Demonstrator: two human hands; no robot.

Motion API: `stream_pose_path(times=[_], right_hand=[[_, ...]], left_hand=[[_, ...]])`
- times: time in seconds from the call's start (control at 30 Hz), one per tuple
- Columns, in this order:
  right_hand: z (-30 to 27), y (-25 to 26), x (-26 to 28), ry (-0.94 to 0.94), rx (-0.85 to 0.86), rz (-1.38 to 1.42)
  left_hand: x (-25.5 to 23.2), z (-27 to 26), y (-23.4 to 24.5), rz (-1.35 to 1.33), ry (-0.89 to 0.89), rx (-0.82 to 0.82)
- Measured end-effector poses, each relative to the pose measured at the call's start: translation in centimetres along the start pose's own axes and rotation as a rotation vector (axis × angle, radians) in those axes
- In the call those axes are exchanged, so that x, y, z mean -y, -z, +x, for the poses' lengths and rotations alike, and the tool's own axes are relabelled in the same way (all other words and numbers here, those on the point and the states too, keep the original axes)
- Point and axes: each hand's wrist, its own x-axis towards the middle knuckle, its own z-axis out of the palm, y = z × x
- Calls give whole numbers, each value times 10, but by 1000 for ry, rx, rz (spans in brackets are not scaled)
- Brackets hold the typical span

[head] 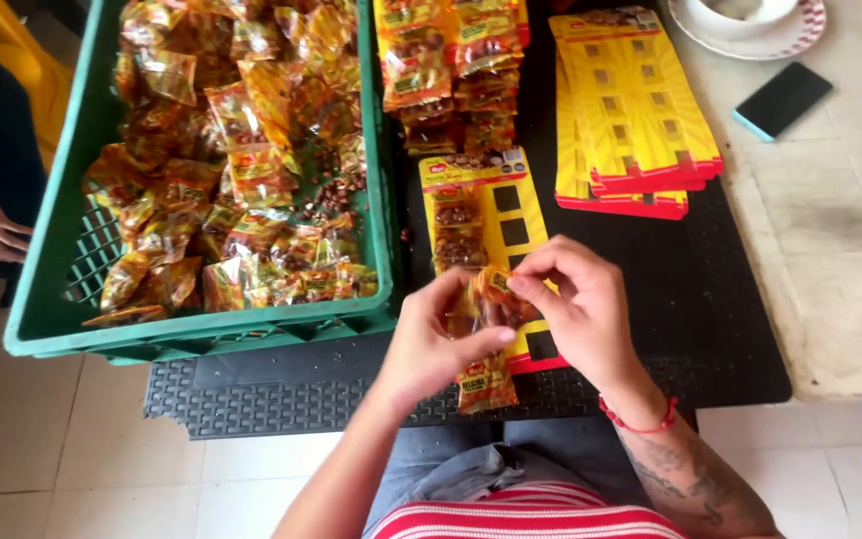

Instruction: Attaching small snack packets to yellow cardboard display strips for retail display

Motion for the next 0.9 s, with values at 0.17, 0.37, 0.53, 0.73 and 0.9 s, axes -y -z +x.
stream_pose_path(times=[0.17,0.37,0.53,0.73,0.9], right_hand=[[-50,46,-47,-125,-168,-292],[-65,57,-85,-197,293,-215],[-45,35,-87,-111,455,-299],[-53,30,-84,108,329,-551],[-105,9,-50,356,-20,-654]], left_hand=[[39,-30,-40,33,182,22],[40,-63,-17,265,176,-106],[41,-71,-3,376,149,-164],[20,-86,22,465,1,-297],[-45,-69,87,756,-352,-461]])
